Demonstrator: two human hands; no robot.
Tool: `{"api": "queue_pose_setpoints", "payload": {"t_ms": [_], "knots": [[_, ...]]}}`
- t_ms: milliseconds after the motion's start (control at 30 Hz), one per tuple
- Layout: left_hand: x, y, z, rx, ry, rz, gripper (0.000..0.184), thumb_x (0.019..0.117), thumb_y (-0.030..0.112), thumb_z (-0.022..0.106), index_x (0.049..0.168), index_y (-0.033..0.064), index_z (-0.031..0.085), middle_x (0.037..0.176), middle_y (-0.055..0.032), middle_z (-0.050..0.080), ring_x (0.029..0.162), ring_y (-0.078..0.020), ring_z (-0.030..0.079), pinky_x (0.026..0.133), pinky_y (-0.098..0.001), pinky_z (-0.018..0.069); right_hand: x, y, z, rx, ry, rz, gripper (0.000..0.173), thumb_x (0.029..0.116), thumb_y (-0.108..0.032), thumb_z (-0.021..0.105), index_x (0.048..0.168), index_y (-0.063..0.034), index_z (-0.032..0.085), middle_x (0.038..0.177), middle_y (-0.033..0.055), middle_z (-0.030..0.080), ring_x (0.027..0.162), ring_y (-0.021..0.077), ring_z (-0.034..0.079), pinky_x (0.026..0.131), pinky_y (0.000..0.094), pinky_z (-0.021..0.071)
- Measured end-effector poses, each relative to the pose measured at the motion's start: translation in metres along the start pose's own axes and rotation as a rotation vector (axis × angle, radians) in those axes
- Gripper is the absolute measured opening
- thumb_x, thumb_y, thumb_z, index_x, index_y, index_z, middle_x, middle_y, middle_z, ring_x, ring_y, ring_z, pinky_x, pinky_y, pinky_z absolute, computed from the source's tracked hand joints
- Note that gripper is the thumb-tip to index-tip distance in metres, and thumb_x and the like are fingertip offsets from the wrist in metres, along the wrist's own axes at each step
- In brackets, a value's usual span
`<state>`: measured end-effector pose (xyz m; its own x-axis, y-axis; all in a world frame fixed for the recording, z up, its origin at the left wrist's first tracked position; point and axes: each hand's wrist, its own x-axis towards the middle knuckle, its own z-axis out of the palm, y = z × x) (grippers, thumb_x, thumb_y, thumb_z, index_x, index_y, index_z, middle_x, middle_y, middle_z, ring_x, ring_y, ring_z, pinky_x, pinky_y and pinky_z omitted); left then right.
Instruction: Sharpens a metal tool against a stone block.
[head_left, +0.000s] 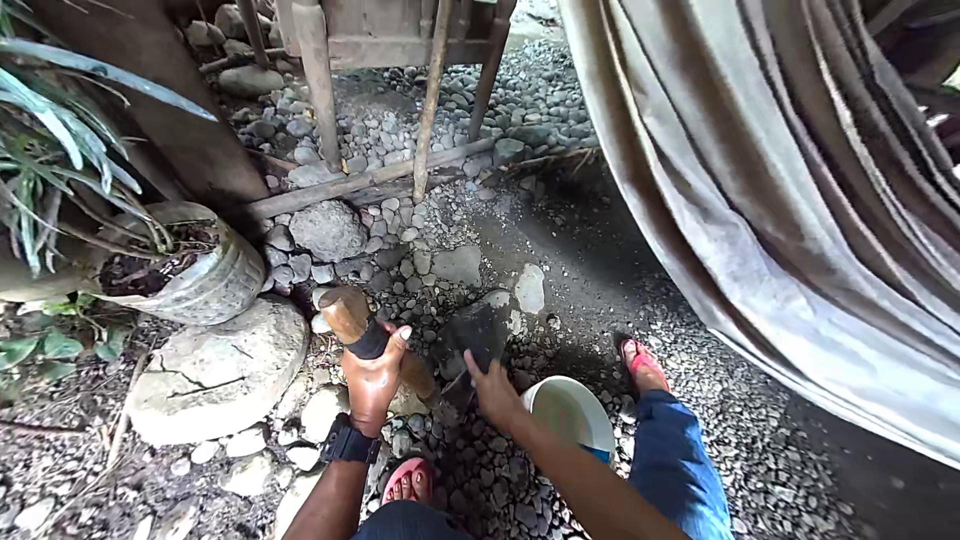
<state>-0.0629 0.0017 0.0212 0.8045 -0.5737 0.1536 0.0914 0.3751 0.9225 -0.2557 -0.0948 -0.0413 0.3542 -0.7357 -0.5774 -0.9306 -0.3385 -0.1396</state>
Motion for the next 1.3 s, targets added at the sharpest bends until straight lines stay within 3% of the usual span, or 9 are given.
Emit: {"api": "queue_pose_setpoints", "payload": {"t_ms": [100,267,467,667,800,867,1033,1200,1300], "knots": [[0.0,0.0,0.0,0.013,-0.002,0.005,0.024,0.0802,0.005,0.073,0.099,0.0024,0.058,0.076,0.0079,0.069,0.066,-0.0028,0.068,0.067,-0.0221,0.0611,-0.009,0.005,0.013,-0.016,-0.03,-0.055,0.067,0.1088,-0.014,0.047,0.167,-0.0267,0.015,0.153,0.0405,0.032,0.136,0.0576,0.043,0.107,0.058,0.0465],[0.0,0.003,0.0,0.026,-0.051,0.05,0.024,0.0798,0.006,0.074,0.098,0.0031,0.059,0.078,0.0083,0.07,0.068,-0.0033,0.069,0.069,-0.023,0.062,0.036,0.004,-0.032,0.135,0.065,0.16,0.064,0.1114,-0.022,0.04,0.167,-0.0232,0.01,0.155,0.0392,0.031,0.137,0.0538,0.045,0.111,0.055,0.0436],[0.002,0.003,0.005,0.015,-0.013,0.052,0.023,0.0773,0.004,0.073,0.096,0.0045,0.06,0.074,0.0089,0.069,0.064,-0.003,0.068,0.065,-0.0221,0.0615,-0.007,0.009,0.008,0.069,-0.028,-0.062,0.069,0.1084,-0.012,0.047,0.167,-0.0265,0.014,0.153,0.0409,0.03,0.136,0.0589,0.042,0.108,0.0607,0.0454],[-0.003,0.008,0.004,0.004,-0.041,0.058,0.022,0.0771,0.001,0.071,0.096,0.0053,0.059,0.073,0.0081,0.069,0.063,-0.0045,0.069,0.065,-0.0238,0.0625,0.035,0.008,-0.029,0.227,0.083,0.102,0.062,0.1112,-0.022,0.041,0.167,-0.0226,0.015,0.154,0.0396,0.033,0.138,0.0543,0.043,0.113,0.0554,0.0412],[-0.004,0.008,0.006,0.031,0.01,0.048,0.021,0.0781,0.001,0.071,0.096,0.0036,0.059,0.071,0.0075,0.069,0.061,-0.0044,0.068,0.064,-0.0227,0.0619,-0.01,0.011,0.012,0.097,-0.025,-0.085,0.071,0.1072,-0.01,0.048,0.167,-0.0261,0.014,0.154,0.0417,0.028,0.138,0.0601,0.039,0.108,0.063,0.0441],[-0.004,0.005,0.004,0.02,0.004,0.064,0.022,0.0769,0.001,0.071,0.095,0.0043,0.059,0.072,0.0073,0.069,0.062,-0.0046,0.068,0.064,-0.0226,0.0618,-0.008,0.015,0.023,0.078,-0.018,-0.104,0.073,0.1063,-0.009,0.049,0.167,-0.0286,0.015,0.154,0.0409,0.029,0.137,0.0599,0.039,0.107,0.0632,0.0449],[-0.004,0.008,0.007,0.001,-0.019,0.067,0.022,0.0777,0.0,0.07,0.096,0.0041,0.059,0.072,0.007,0.069,0.062,-0.0045,0.068,0.065,-0.0227,0.0619,0.035,0.008,-0.022,0.208,0.084,0.129,0.063,0.1113,-0.02,0.04,0.167,-0.024,0.01,0.154,0.0397,0.031,0.138,0.0553,0.042,0.112,0.0551,0.0431],[-0.003,0.002,0.004,0.01,0.0,0.041,0.02,0.0803,-0.002,0.068,0.097,0.0036,0.058,0.071,0.0065,0.069,0.062,-0.0052,0.069,0.065,-0.0238,0.0622,-0.014,0.012,0.018,0.124,-0.033,-0.072,0.073,0.1069,-0.009,0.048,0.167,-0.0253,0.01,0.155,0.0421,0.025,0.138,0.0613,0.038,0.108,0.0642,0.0437],[-0.003,-0.002,0.003,-0.015,-0.038,0.082,0.021,0.0801,-0.001,0.069,0.097,0.0067,0.059,0.073,0.0082,0.07,0.063,-0.005,0.069,0.066,-0.0241,0.0627,-0.001,0.019,0.011,0.165,0.028,-0.036,0.073,0.1065,-0.008,0.048,0.167,-0.0257,0.011,0.156,0.0417,0.026,0.139,0.0603,0.038,0.108,0.0639,0.0439]]}}
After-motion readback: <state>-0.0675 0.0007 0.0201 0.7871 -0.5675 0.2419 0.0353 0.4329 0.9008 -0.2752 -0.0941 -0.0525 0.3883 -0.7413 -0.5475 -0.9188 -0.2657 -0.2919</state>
